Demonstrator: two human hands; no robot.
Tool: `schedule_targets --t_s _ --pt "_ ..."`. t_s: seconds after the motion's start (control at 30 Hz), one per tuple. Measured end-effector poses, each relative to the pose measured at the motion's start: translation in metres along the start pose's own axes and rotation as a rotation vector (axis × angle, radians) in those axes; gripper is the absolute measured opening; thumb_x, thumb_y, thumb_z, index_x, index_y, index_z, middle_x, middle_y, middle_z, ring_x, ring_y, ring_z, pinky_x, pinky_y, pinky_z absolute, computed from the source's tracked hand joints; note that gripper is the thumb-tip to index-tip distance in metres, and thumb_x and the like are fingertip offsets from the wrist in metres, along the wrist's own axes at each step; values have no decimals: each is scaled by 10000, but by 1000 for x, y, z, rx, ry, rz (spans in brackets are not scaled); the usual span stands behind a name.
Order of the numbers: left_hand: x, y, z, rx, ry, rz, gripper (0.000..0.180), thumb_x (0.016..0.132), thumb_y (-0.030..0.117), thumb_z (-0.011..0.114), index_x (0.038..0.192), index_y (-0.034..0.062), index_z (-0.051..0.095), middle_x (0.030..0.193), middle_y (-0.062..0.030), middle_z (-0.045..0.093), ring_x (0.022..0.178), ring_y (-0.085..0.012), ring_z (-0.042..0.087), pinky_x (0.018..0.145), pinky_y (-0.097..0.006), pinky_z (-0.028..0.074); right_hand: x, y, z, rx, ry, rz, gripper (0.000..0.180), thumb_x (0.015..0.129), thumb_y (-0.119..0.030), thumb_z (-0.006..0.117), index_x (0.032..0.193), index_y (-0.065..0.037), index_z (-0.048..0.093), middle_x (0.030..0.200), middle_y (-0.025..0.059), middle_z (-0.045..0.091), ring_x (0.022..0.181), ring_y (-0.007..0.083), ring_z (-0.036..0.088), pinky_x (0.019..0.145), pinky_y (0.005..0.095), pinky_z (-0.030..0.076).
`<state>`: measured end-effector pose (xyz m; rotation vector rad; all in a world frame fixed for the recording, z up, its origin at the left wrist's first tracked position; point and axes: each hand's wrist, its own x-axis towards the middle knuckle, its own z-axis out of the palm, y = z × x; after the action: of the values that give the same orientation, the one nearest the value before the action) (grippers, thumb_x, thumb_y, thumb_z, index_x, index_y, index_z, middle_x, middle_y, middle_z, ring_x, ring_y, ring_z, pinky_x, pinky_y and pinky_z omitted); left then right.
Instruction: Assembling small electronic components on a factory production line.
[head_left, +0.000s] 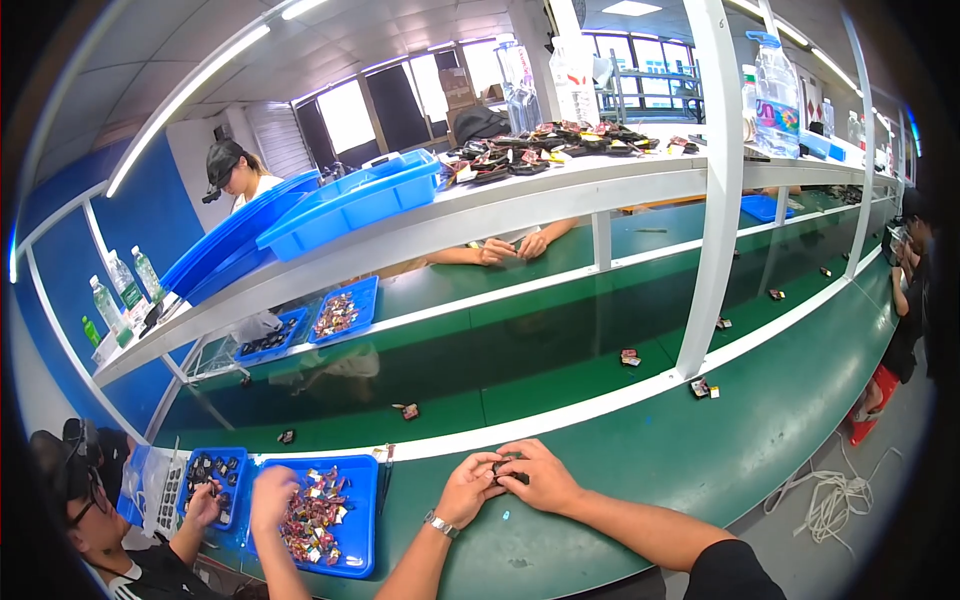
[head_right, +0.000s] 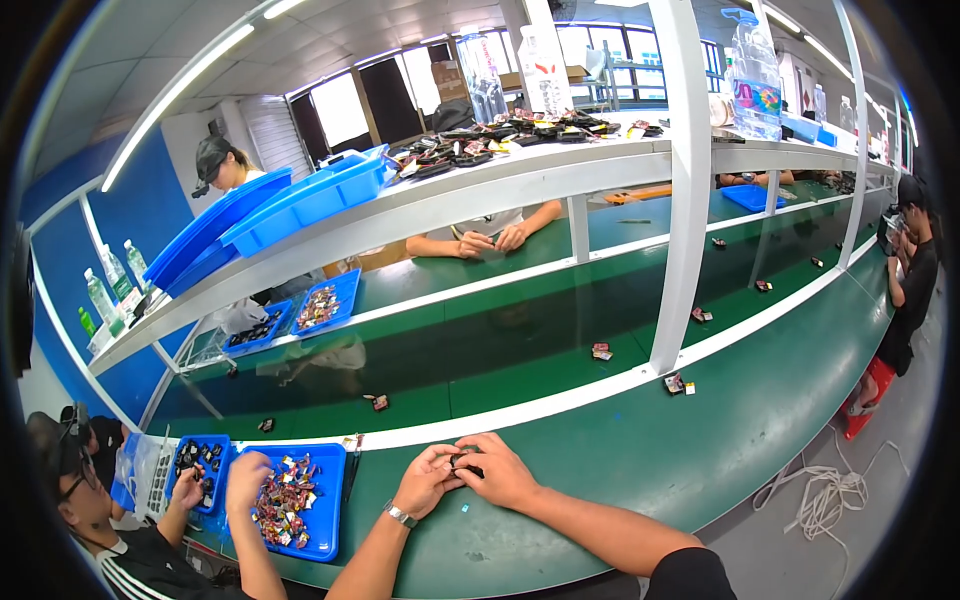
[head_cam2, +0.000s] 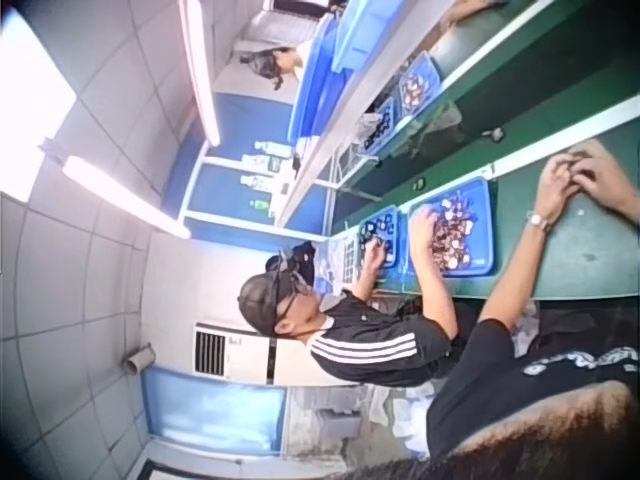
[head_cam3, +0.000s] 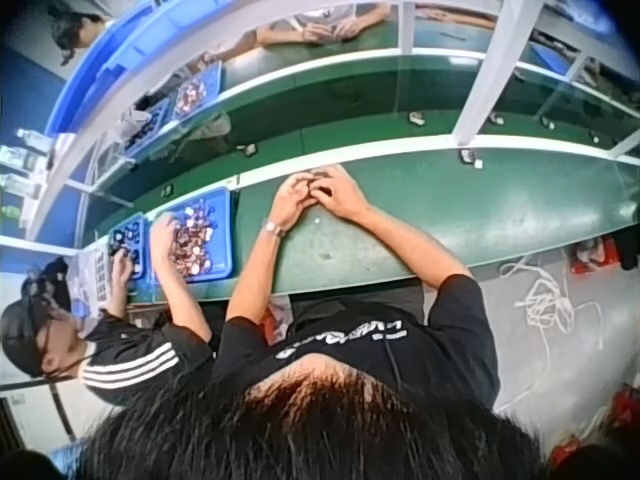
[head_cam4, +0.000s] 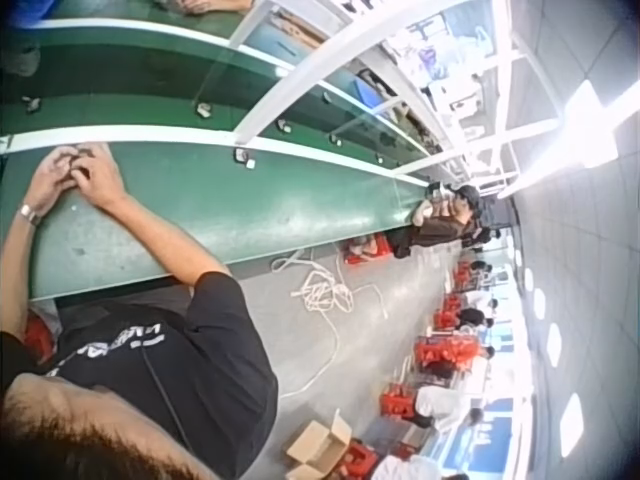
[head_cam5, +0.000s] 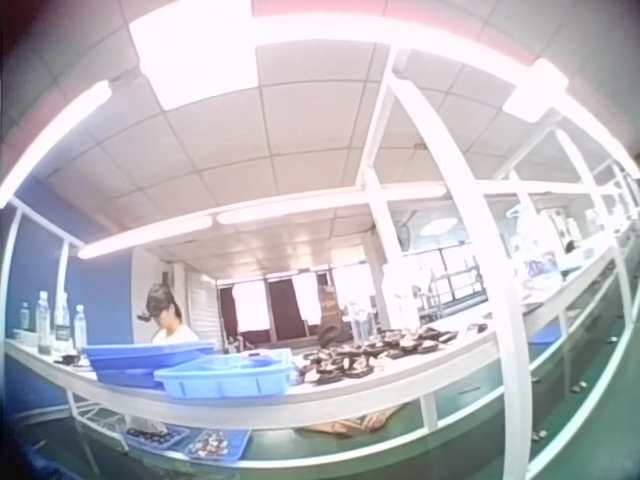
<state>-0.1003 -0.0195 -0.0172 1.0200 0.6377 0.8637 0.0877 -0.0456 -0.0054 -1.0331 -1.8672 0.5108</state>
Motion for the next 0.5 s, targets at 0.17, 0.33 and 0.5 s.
schedule_targets --t_s 0.17,0.33,0.5 --pt "0 1 1 3 -6 6 270 994 25 433 1262 14 459 1219 -148 599 1116 -226 606 967 -387 515 -2 2 3 -8 32 9 148 804 -137 722 942 -83 734 1174 65 617 1131 263 543 911 361 495" --pt "-1 -1 1 -12 1 10 273 985 25 462 1258 14 460 1234 -151 595 1129 -230 602 974 -392 512 -3 2 6 18 53 36 142 799 -114 713 937 -87 735 1150 54 626 1124 265 549 929 368 491" --pt "1 -3 1 -12 -2 33 258 976 31 498 1233 31 470 1253 -141 588 1140 -229 597 976 -397 508 -3 2 10 49 98 58 151 788 -85 706 936 -76 734 1177 66 623 1136 281 543 953 375 477"
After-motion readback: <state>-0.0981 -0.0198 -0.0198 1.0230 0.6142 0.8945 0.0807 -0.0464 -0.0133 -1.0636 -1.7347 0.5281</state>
